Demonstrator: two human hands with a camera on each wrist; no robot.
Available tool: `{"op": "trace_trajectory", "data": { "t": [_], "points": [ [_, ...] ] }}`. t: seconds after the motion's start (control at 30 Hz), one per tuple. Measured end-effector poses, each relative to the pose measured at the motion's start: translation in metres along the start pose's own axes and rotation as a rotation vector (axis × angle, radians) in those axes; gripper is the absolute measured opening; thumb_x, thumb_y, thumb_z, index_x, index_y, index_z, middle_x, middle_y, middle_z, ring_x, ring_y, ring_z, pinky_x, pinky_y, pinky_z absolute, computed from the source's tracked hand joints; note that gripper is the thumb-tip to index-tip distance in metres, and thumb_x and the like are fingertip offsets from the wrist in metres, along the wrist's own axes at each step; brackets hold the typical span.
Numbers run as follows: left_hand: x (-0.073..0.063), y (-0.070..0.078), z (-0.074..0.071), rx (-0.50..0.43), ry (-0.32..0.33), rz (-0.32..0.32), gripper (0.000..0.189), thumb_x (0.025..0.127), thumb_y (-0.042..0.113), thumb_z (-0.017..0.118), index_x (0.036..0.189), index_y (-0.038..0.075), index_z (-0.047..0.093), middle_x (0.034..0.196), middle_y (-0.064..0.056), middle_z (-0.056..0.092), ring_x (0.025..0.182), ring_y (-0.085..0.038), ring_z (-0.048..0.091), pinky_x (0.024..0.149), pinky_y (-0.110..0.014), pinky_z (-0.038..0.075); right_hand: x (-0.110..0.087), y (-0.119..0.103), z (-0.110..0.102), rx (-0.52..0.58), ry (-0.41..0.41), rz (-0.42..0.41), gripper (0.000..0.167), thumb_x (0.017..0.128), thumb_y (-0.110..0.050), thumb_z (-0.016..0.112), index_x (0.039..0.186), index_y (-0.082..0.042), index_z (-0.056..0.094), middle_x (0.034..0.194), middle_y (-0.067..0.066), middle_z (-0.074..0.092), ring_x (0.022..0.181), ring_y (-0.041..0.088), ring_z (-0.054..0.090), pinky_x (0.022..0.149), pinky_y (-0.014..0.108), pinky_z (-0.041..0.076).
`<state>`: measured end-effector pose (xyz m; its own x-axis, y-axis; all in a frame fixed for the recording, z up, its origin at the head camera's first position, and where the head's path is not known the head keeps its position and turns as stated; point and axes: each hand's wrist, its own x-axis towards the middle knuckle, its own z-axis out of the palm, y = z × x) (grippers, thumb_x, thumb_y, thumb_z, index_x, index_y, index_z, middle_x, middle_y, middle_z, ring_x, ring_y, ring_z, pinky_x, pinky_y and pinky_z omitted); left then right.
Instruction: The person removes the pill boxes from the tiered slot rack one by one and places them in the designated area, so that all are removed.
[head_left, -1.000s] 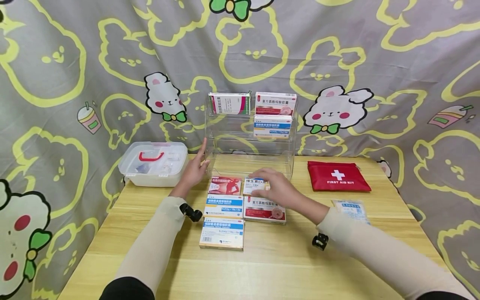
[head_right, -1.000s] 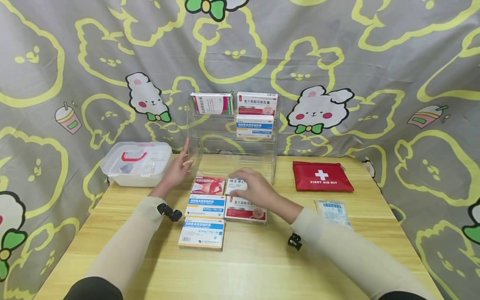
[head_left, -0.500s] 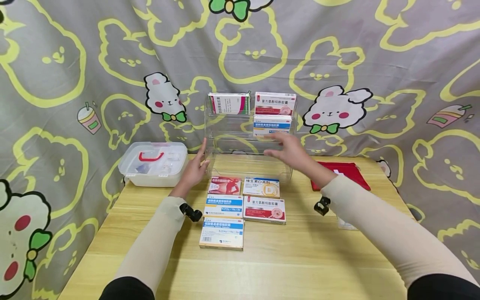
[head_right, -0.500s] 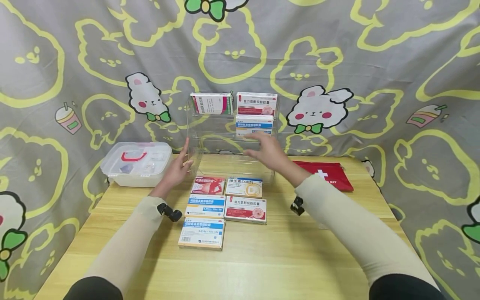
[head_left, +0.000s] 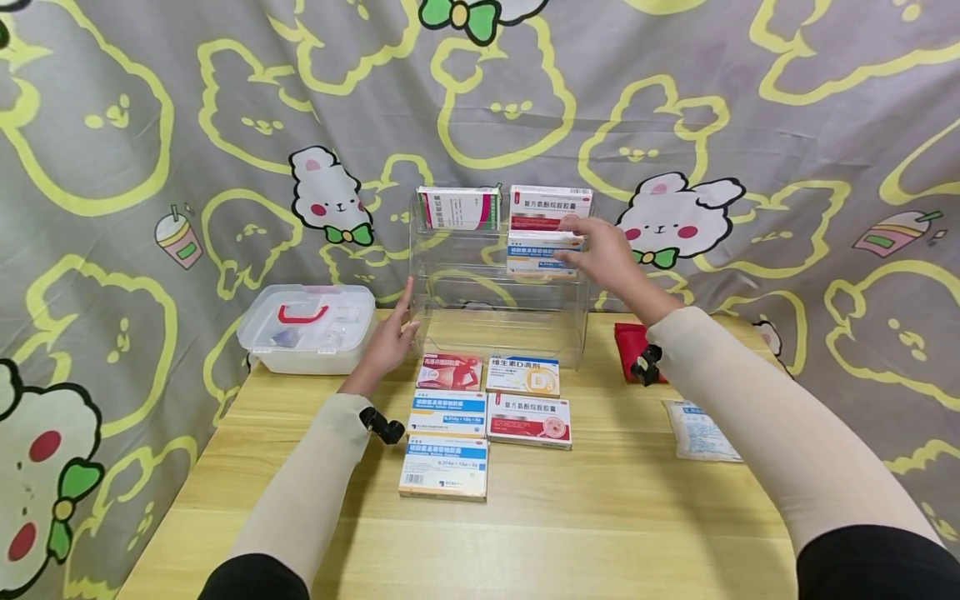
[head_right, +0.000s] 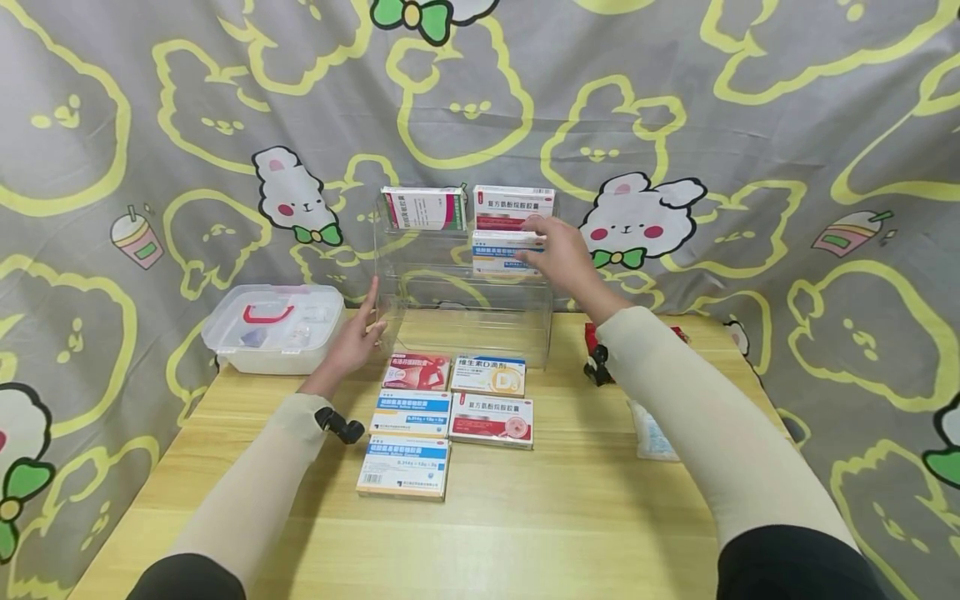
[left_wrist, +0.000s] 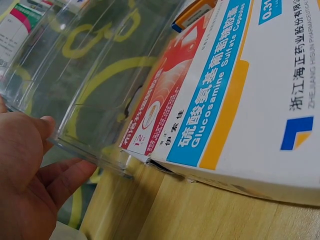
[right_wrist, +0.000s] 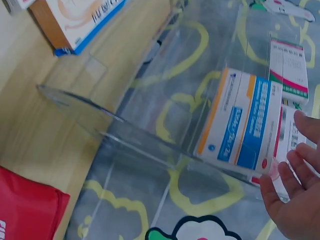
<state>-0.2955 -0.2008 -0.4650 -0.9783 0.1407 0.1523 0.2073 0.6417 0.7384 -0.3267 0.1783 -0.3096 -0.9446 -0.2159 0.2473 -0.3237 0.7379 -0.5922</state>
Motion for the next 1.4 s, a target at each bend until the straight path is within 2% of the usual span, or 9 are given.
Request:
{"op": "trace_trajectory", "data": {
  "t": [0.03,0.2,0.3,0.53,0.8,1.1,1.33,1.4],
  "points": [
    [0.0,0.0,0.0,-0.005,-0.001,-0.004,0.085,0.111,0.019,0.049,0.157,0.06,-0.01,0.156,-0.031,0.041,0.069,-0.044,0.065,0.057,-0.035,0.051,0.002,0.001,-0.001,-0.004,-0.003,0.002,0.053,0.097,-0.02,0.076,0.146,-0.008,0.059,0.155,0.013,0.051,0.141,0.035,0.047,0.113,0.054,0.041],
    [-0.001,0.0,0.001,-0.008,0.006,-0.008,0.087,0.11,0.018,0.05,0.155,0.062,-0.01,0.156,-0.031,0.041,0.057,-0.031,0.059,0.055,-0.036,0.05,0.011,0.002,-0.005,-0.012,-0.024,0.015,0.051,0.097,-0.018,0.074,0.144,-0.006,0.06,0.15,0.015,0.055,0.138,0.036,0.05,0.111,0.054,0.042],
    [-0.001,-0.001,0.002,-0.015,0.011,-0.002,0.088,0.11,0.016,0.051,0.157,0.06,-0.009,0.155,-0.032,0.041,0.052,-0.025,0.053,0.053,-0.036,0.049,0.015,0.002,-0.005,-0.02,-0.046,0.036,0.051,0.097,-0.017,0.074,0.145,-0.006,0.059,0.147,0.017,0.057,0.136,0.035,0.052,0.109,0.054,0.044],
    [-0.001,-0.003,0.002,-0.009,0.017,0.004,0.083,0.11,0.02,0.05,0.162,0.051,-0.006,0.155,-0.032,0.041,0.056,-0.032,0.058,0.053,-0.037,0.049,0.021,0.003,-0.005,-0.021,-0.073,0.079,0.051,0.098,-0.013,0.072,0.147,-0.007,0.058,0.147,0.017,0.057,0.137,0.034,0.051,0.111,0.051,0.043],
    [-0.002,-0.001,0.001,-0.006,0.012,-0.001,0.084,0.111,0.021,0.05,0.159,0.057,-0.008,0.155,-0.032,0.042,0.05,-0.023,0.051,0.053,-0.037,0.049,0.021,0.001,-0.002,-0.049,-0.08,0.077,0.049,0.098,-0.006,0.071,0.145,-0.005,0.059,0.157,0.014,0.049,0.138,0.035,0.05,0.113,0.051,0.042],
    [-0.001,-0.001,0.001,-0.001,0.008,-0.003,0.084,0.111,0.02,0.049,0.16,0.056,-0.009,0.157,-0.03,0.04,0.068,-0.035,0.066,0.055,-0.035,0.049,0.024,-0.001,0.004,-0.065,-0.068,0.083,0.038,0.1,-0.006,0.067,0.138,-0.005,0.066,0.155,0.014,0.051,0.139,0.036,0.048,0.113,0.05,0.043],
    [-0.002,-0.001,0.001,-0.003,0.009,-0.004,0.084,0.111,0.022,0.05,0.159,0.056,-0.009,0.157,-0.029,0.04,0.065,-0.037,0.065,0.055,-0.036,0.048,0.025,-0.001,0.006,-0.086,-0.057,0.065,0.032,0.101,-0.005,0.065,0.133,-0.003,0.068,0.145,0.018,0.057,0.133,0.038,0.048,0.112,0.052,0.041],
    [-0.002,-0.001,0.001,0.0,0.011,0.0,0.084,0.11,0.021,0.05,0.159,0.056,-0.009,0.158,-0.029,0.04,0.078,-0.039,0.07,0.054,-0.036,0.048,0.025,-0.001,0.006,-0.086,-0.055,0.057,0.031,0.101,-0.005,0.065,0.132,-0.002,0.068,0.144,0.018,0.059,0.133,0.038,0.048,0.113,0.052,0.04]
  ]
}}
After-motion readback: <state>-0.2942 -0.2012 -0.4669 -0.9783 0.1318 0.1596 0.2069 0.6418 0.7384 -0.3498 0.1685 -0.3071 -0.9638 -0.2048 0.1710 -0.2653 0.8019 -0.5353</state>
